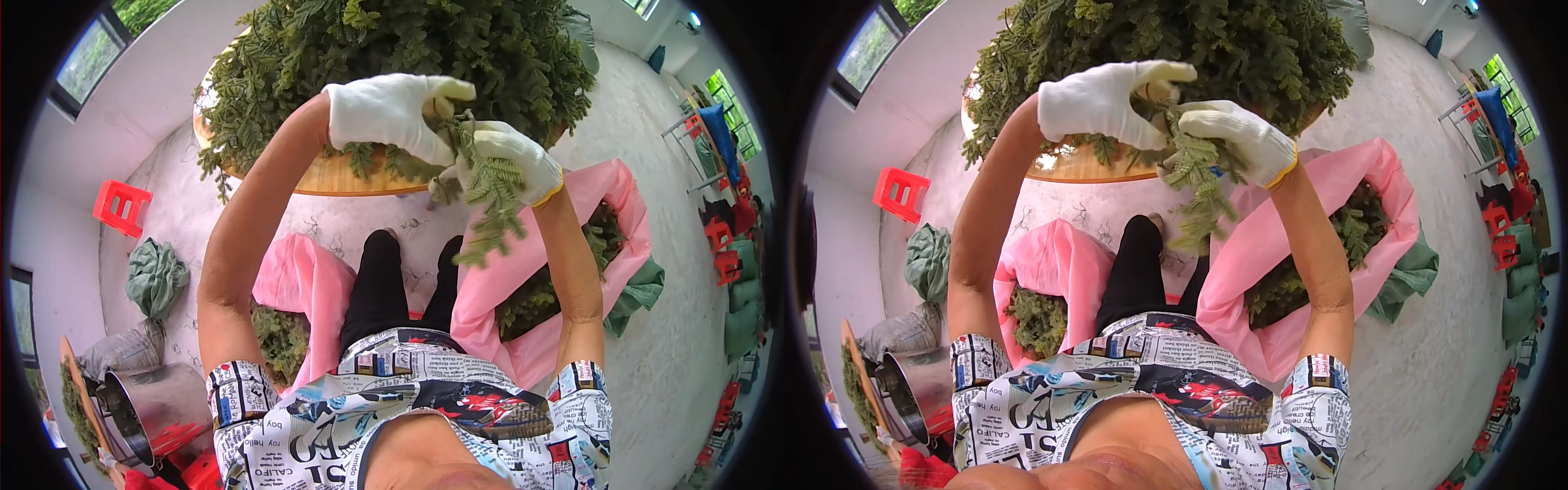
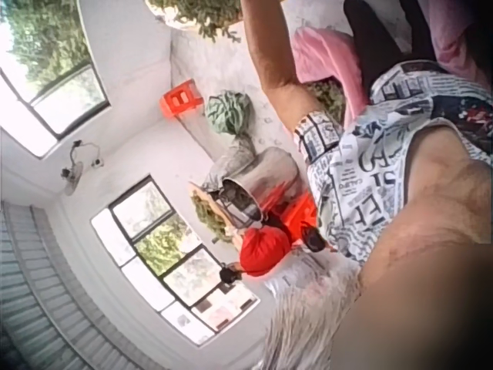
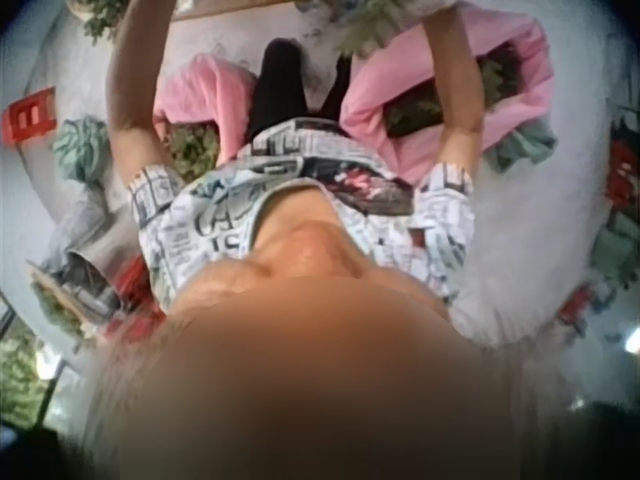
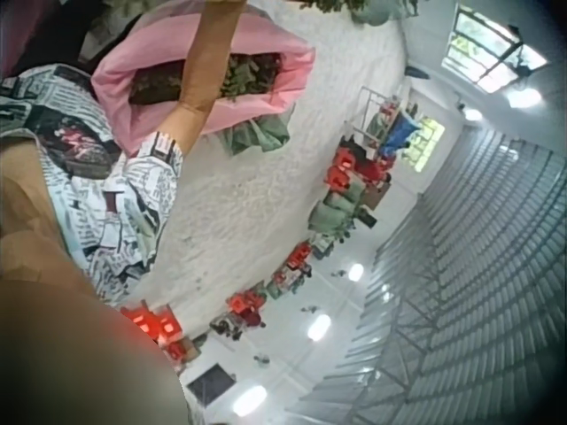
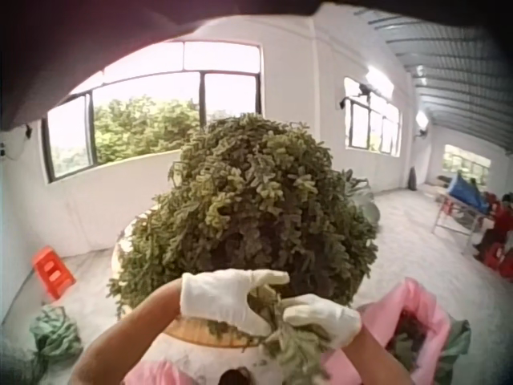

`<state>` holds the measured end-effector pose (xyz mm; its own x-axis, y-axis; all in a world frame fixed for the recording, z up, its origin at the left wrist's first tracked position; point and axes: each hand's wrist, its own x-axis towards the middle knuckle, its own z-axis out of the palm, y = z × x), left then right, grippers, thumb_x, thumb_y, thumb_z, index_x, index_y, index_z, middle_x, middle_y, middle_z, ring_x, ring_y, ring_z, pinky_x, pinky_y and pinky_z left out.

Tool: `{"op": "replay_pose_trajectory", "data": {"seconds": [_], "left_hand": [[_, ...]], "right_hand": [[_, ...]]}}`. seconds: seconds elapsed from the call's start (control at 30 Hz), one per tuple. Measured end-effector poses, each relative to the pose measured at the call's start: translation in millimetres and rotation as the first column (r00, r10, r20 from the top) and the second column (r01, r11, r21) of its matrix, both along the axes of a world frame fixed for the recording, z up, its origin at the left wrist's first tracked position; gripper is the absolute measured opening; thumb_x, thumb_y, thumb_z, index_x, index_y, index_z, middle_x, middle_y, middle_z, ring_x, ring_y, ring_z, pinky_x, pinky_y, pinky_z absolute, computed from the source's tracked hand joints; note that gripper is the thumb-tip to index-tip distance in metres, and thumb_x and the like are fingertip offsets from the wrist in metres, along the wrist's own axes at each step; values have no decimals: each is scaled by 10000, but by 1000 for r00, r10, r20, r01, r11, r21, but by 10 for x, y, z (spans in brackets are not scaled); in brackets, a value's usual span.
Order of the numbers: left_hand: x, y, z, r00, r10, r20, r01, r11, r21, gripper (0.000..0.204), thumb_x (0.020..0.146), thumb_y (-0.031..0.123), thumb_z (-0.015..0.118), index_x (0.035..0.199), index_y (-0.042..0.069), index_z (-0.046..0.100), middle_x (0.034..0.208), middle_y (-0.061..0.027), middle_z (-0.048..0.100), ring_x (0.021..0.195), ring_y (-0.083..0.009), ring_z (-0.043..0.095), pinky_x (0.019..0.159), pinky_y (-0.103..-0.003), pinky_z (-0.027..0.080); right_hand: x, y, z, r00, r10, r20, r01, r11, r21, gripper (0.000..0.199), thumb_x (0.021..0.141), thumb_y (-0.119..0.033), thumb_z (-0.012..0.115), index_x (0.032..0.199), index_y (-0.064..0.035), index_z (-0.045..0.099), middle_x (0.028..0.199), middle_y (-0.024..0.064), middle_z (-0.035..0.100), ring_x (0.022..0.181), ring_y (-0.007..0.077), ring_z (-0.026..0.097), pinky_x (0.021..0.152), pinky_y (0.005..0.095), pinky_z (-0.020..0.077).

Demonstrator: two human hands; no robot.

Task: Sort through conifer-like green foliage branches on a table and place selected pieces into bags.

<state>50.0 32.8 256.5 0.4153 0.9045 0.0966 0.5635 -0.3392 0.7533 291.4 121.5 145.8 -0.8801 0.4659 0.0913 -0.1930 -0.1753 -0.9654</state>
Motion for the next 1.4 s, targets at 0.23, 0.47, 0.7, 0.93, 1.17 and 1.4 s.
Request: {"op": "replay_pose_trajectory", "data": {"seconds": [0.23,0.47,0.7,0.93,1.17,1.4], "left_hand": [[-198,92,-34,997,-53,-64,12,856,-517,451,762,196,768,1160,18,653,855,-78,661,633,-129,589,581,-236,471],[-453,135,-298,879,-464,-113,455,885,-101,325,730,90,739,1038,10,673,673,-20,606,495,-132,487,479,-253,383],[-419,9,-297,740,-572,-354,625,779,46,312,767,-4,619,1063,76,678,746,-44,660,510,-133,538,462,-256,424],[-237,-94,-264,805,-515,-296,505,855,-116,317,767,27,642,1079,71,680,760,-56,670,516,-145,528,476,-267,423],[-211,-175,-294,925,-206,-319,80,928,-365,473,798,63,738,1246,11,594,863,-92,670,597,-156,556,532,-252,443],[64,-640,-788,918,-83,387,262,861,-436,1019,740,163,870,1494,-82,230,1344,-208,556,1116,-235,539,918,-315,484]], "right_hand": [[-6,217,-384,999,50,-9,-47,978,201,233,907,-79,602,1101,41,654,991,69,710,810,136,621,752,271,509],[51,-263,254,956,-294,2,211,692,691,270,944,-220,539,1023,10,656,981,56,689,837,148,587,812,263,458],[18,-398,265,576,-778,250,390,530,752,393,936,-229,582,1264,-15,612,1190,122,661,1029,174,610,919,273,458],[-371,-973,264,853,-520,37,183,364,913,616,704,-170,824,1268,-49,606,1191,131,650,1009,236,629,867,325,510],[-246,-843,232,847,-375,377,129,833,538,342,735,-150,738,1050,-25,690,1010,51,668,765,185,628,643,278,482],[-112,-1299,244,885,-461,-70,-42,-227,973,175,737,-177,679,839,-40,641,726,57,578,599,211,526,534,338,415]]}}
